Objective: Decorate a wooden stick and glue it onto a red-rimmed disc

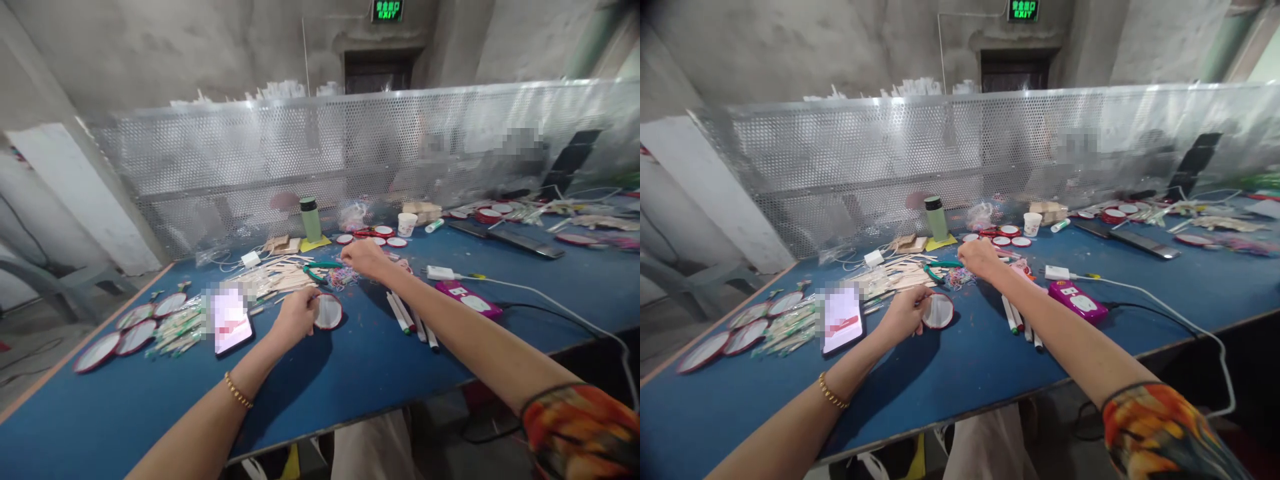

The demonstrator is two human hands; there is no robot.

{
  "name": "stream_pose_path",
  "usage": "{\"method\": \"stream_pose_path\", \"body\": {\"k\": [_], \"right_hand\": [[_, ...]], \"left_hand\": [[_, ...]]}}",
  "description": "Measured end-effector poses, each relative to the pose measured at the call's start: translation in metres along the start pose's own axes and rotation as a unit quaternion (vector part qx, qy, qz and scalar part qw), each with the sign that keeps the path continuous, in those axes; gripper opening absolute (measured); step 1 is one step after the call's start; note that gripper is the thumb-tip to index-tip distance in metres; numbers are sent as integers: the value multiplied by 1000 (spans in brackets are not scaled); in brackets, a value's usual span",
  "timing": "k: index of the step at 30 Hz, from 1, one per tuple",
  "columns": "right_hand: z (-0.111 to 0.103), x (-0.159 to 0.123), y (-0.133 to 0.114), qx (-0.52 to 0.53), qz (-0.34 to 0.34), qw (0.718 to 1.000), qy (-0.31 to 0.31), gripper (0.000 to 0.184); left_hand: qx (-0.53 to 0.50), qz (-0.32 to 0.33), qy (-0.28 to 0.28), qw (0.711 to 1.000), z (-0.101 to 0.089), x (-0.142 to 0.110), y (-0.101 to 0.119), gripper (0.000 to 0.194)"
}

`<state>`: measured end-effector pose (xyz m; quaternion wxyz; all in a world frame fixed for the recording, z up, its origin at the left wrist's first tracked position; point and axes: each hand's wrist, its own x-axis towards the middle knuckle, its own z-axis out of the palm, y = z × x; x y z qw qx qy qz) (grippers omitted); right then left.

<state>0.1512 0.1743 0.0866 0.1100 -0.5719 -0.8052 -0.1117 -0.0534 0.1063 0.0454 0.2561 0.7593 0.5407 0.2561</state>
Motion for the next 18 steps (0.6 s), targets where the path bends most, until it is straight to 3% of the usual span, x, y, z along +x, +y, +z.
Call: {"method": "stream_pose_path", "body": {"k": [9, 18], "right_hand": [[41, 27, -14, -12, -52, 998, -24, 28], [26, 14, -1, 99, -2, 995, 9, 21]], "left_hand": [[-14, 14, 23, 1000, -5, -2, 5, 27], [-10, 35, 16, 999, -1, -2, 2, 27]]}}
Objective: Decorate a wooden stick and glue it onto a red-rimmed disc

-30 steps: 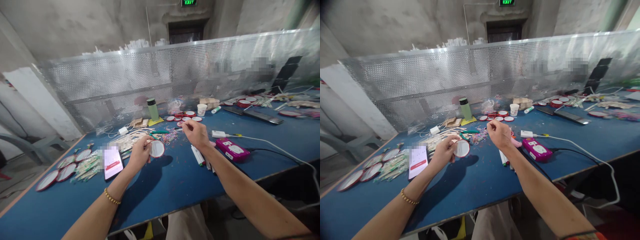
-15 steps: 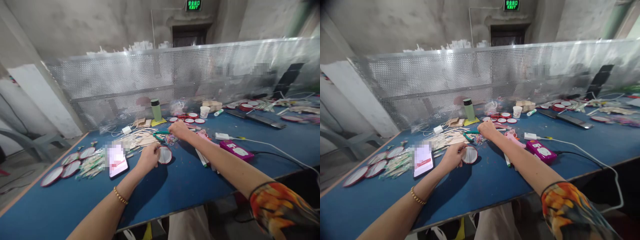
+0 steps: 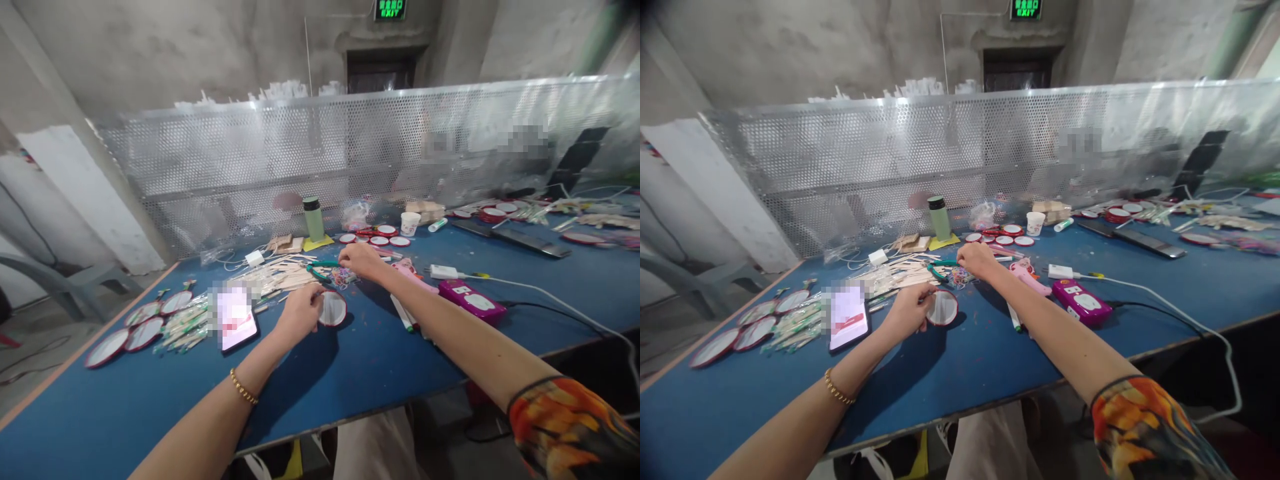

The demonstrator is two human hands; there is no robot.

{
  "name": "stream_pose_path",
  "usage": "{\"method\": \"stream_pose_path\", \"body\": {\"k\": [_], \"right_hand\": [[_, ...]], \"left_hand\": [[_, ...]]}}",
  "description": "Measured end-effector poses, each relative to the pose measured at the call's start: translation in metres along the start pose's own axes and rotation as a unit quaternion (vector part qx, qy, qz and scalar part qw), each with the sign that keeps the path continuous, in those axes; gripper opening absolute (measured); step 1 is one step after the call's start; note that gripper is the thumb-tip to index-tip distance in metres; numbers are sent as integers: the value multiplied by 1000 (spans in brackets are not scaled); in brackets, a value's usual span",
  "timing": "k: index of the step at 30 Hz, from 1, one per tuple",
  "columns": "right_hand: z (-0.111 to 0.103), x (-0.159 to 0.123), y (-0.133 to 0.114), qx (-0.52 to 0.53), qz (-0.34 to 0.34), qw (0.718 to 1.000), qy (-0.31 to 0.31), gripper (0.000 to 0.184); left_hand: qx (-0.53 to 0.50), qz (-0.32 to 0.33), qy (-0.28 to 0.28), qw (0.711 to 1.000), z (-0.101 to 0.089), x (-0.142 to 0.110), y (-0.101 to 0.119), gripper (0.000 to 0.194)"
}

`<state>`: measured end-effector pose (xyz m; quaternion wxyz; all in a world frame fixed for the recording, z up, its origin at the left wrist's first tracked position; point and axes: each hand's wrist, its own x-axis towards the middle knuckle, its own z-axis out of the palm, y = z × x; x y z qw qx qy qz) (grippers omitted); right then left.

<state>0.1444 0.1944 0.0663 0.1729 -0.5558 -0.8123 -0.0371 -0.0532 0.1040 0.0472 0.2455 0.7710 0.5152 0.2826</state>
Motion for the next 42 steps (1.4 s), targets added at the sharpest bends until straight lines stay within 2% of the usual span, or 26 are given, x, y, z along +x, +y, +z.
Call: {"method": "stream_pose_path", "body": {"k": [6, 8, 10, 12, 14, 16, 19, 23, 27, 32, 36, 38, 40, 42], "right_hand": [[-13, -29, 3, 155, 15, 987, 35, 18], [-15, -41, 2, 314, 26, 948, 45, 17], [-15, -53, -1, 464, 55, 883, 36, 19], [-14, -62, -6, 557, 75, 827, 8, 25], [-12, -68, -11, 606, 81, 791, -21, 30], [-9, -72, -16, 631, 72, 771, -45, 33], [-7, -76, -22, 638, 45, 764, -80, 33], [-8, -81, -25, 638, 24, 762, -113, 30], [-10, -84, -27, 656, 35, 746, -109, 22], [-14, -86, -32, 731, 65, 665, -138, 9], [-21, -87, -31, 810, 21, 577, -106, 10], [-23, -87, -29, 836, 6, 542, -90, 7], [-23, -88, -27, 841, -5, 535, -84, 19], [-22, -88, -27, 819, -13, 563, -107, 42]], "left_hand": [[31, 16, 0, 999, 1, -2, 4, 30], [52, 36, 16, 998, 1, -1, 5, 28], [26, 53, 24, 998, 1, 0, 5, 25], [-40, 58, 16, 997, 1, 0, 6, 23], [-110, 59, 9, 992, 1, -1, 9, 22], [-169, 63, 6, 984, 1, -3, 14, 21], [-207, 60, 9, 976, 1, -9, 23, 19], [-178, 43, 1, 983, 2, -14, 29, 20], [-153, 33, 2, 988, 2, -16, 32, 19], [-182, 46, 9, 982, 3, -18, 38, 17], [-177, 52, 28, 983, 5, -17, 36, 15], [-174, 50, 35, 983, 5, -17, 35, 15], [-174, 62, 46, 982, 3, -17, 36, 15], [-185, 86, 56, 977, 1, -19, 38, 15]]}}
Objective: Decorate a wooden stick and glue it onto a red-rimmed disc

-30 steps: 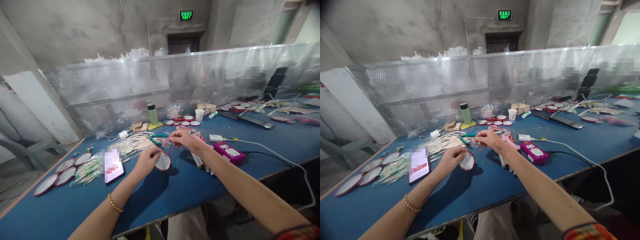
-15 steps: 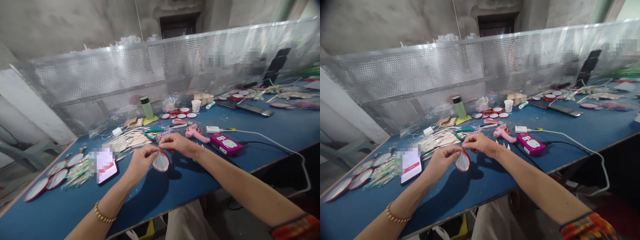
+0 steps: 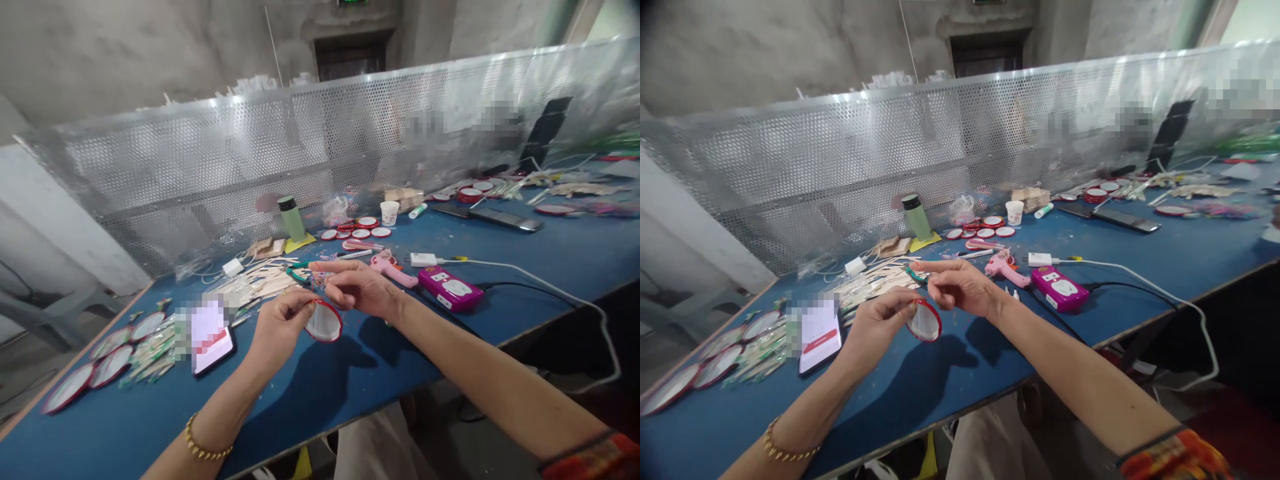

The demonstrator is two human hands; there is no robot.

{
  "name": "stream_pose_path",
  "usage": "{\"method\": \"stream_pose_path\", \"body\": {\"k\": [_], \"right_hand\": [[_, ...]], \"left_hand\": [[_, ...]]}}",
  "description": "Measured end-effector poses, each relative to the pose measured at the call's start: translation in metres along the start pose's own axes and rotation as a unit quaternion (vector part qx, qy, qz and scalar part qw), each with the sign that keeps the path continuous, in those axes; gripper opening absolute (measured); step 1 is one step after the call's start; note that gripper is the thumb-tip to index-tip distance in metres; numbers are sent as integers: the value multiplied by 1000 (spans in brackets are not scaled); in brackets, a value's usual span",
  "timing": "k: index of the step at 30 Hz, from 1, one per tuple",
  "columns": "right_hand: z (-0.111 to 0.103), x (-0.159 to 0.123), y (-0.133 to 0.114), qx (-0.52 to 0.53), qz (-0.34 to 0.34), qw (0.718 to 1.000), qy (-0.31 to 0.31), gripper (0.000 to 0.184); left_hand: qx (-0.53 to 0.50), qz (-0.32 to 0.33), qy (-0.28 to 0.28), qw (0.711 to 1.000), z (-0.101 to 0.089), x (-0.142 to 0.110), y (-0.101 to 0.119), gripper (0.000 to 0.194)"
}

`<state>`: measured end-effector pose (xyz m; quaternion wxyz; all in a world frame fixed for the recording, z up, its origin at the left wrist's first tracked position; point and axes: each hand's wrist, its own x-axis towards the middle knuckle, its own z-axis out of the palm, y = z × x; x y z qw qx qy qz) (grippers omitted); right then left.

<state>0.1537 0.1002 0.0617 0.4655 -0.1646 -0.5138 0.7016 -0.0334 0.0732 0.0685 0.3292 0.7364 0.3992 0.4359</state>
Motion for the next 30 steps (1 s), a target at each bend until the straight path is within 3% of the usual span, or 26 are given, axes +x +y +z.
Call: {"method": "stream_pose_path", "body": {"k": [4, 8, 11, 16, 21, 25, 30], "right_hand": [[-1, -1, -3, -119, 20, 993, 11, 63], [-4, -3, -9, -238, -28, 968, 68, 64], [-8, -2, -4, -344, -51, 935, 63, 62], [-11, 1, 12, -502, -104, 855, 78, 59], [-11, 0, 12, -548, -108, 826, 69, 56], [-8, 0, 14, -587, -96, 802, 56, 54], [-5, 1, 18, -575, -64, 815, 38, 51]], "left_hand": [[-31, 14, 15, 999, -2, -2, 5, 16], [-31, -60, 57, 996, -6, 3, -4, 20], [-34, -110, 79, 990, -8, 10, -17, 18], [-80, -171, 41, 981, -8, 15, -30, 15], [48, -93, -9, 994, -8, 12, -34, 15], [153, -27, -14, 988, -8, 10, -34, 16], [156, -5, -20, 988, -8, 9, -30, 23]]}}
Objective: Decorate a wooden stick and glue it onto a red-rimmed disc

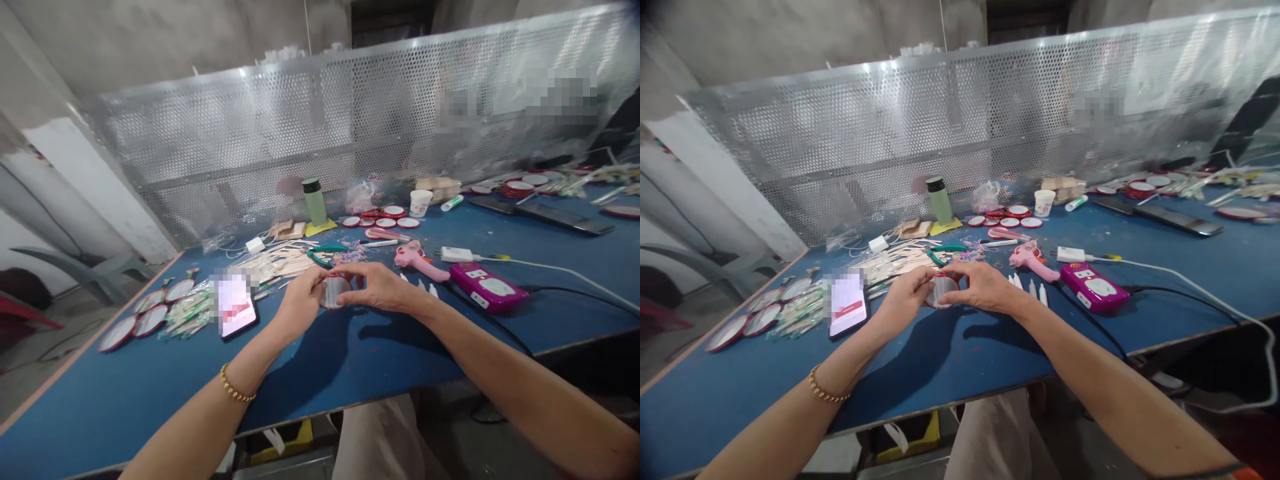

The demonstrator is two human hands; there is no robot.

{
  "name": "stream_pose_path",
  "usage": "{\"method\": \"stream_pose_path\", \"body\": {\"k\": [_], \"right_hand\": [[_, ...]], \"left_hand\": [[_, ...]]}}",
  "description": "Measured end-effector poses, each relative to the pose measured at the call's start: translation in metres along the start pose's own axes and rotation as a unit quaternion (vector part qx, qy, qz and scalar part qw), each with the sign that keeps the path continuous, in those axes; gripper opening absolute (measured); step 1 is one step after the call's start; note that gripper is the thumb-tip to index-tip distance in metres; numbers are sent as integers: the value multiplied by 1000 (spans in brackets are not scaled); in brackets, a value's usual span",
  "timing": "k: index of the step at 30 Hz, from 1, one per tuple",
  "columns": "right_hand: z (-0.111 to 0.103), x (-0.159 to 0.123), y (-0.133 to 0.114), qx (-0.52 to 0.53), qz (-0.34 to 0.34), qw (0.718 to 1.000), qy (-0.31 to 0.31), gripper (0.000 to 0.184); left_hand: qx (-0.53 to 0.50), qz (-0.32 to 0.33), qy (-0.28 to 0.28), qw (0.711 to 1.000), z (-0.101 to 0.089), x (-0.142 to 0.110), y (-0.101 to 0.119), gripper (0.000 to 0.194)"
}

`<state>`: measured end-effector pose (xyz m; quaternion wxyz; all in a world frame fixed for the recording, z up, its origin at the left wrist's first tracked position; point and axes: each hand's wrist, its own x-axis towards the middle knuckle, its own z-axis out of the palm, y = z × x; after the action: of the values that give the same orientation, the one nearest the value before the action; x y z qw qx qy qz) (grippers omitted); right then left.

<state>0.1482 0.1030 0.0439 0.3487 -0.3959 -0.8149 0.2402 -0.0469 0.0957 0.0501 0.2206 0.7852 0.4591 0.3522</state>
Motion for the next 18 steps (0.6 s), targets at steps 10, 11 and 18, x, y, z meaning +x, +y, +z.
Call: {"method": "stream_pose_path", "body": {"k": [10, 11, 18], "right_hand": [[2, 1, 1, 60, -6, 998, -20, 48], [2, 1, 1, 60, -6, 998, -17, 48], [4, 2, 0, 58, -10, 998, 15, 52]], "left_hand": [[-91, -17, -12, 996, 2, -2, -1, 31], [-93, -17, -13, 995, 1, -2, 0, 34], [-91, -28, -6, 995, -2, -3, 7, 33]]}}
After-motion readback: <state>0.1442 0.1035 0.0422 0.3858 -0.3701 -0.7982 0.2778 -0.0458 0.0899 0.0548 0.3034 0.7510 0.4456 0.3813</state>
